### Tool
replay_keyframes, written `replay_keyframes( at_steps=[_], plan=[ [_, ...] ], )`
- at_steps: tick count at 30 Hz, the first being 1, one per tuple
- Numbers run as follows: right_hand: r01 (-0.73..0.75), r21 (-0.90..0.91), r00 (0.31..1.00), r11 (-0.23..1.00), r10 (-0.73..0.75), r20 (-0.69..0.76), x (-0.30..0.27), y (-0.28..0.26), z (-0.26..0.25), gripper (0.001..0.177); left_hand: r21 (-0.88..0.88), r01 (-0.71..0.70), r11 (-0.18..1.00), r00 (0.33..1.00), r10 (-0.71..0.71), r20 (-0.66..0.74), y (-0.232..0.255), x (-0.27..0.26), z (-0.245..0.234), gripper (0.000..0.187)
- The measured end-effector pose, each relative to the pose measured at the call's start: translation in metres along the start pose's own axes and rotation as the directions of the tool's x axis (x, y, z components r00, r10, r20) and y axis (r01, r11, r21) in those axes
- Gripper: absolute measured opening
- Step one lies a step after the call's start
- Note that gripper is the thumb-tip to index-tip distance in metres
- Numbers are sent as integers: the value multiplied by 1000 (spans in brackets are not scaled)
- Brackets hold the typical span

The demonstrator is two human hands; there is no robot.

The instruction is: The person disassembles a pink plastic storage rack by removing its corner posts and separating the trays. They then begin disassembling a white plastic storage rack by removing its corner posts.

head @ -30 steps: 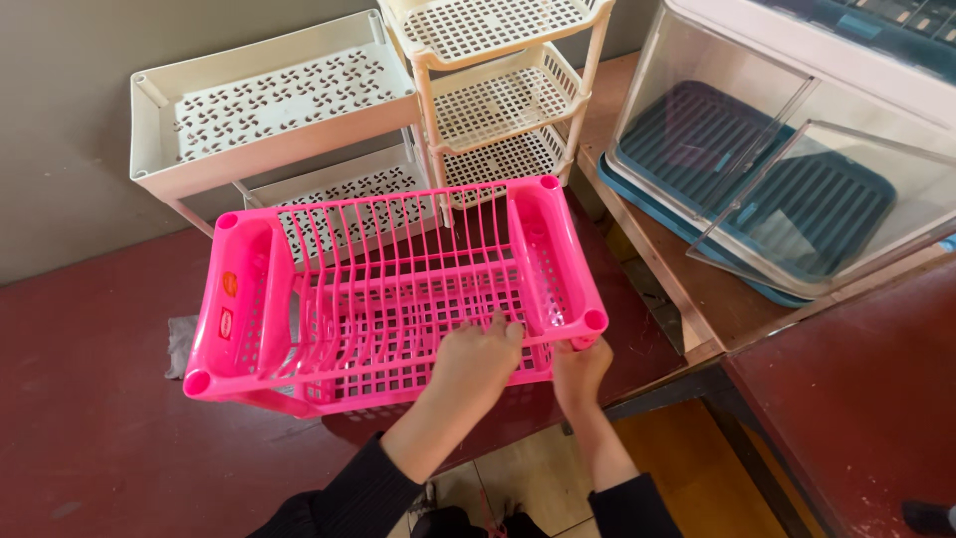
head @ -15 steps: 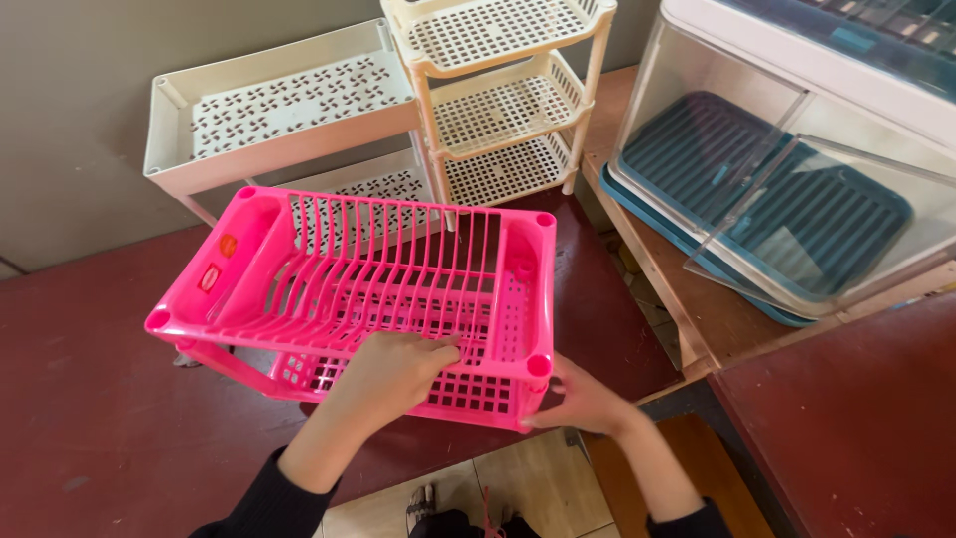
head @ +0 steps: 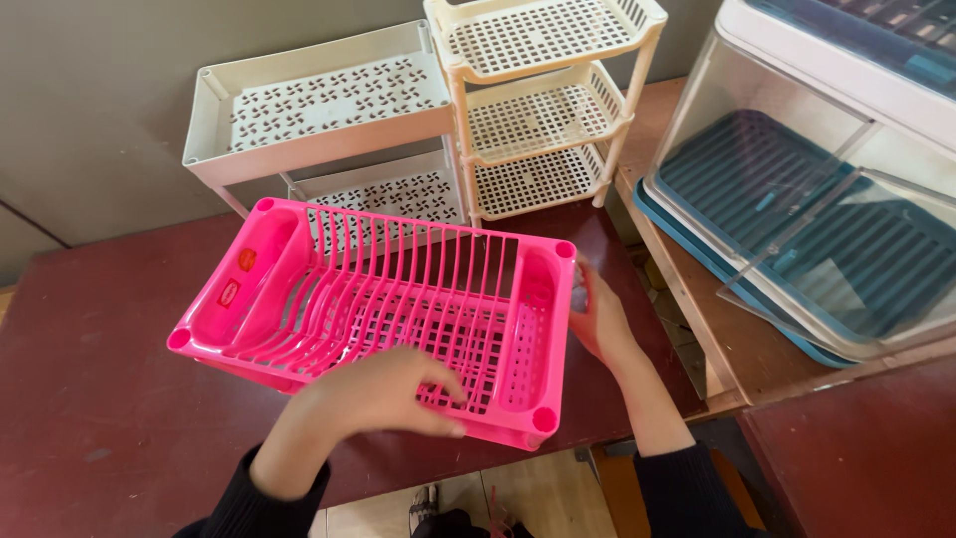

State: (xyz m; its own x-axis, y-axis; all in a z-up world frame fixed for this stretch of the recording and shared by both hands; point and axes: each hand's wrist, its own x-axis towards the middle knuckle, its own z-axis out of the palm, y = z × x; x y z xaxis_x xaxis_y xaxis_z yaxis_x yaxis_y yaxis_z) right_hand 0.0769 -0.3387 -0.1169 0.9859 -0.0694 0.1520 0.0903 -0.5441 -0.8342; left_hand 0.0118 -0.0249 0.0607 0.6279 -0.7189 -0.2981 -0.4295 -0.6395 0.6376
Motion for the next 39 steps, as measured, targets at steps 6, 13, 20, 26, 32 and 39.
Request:
replay_keyframes(
  at_steps=[6, 13, 20, 26, 32, 39],
  plan=[
    [27, 250, 999, 968, -32, 16, 20, -3, 9, 53, 366, -68, 928, 739, 293, -607, -11, 111, -20, 39],
    [-42, 359, 999, 932, 43, 6, 18, -2, 13, 43, 434, 56, 899, 887, 155, -435, -42, 196, -2, 51],
    [26, 326, 1000, 945, -22, -16, 17, -17, 5, 40, 368, 129, 921, 914, 33, -405, -43, 207, -20, 53],
    [52, 173, 997, 984, -41, -65, 15, -23, 3, 42, 360, 239, 902, 920, -92, -382, -30, 213, -27, 31],
    [97, 113, 985, 989, -79, -154, 11, -28, 4, 41, 320, 264, 910, 926, -146, -349, -23, 215, -34, 29],
    [65, 183, 992, 981, -44, -117, 9, -31, 2, 44, 312, 254, 916, 938, -154, -310, -17, 209, -41, 28]
  ],
)
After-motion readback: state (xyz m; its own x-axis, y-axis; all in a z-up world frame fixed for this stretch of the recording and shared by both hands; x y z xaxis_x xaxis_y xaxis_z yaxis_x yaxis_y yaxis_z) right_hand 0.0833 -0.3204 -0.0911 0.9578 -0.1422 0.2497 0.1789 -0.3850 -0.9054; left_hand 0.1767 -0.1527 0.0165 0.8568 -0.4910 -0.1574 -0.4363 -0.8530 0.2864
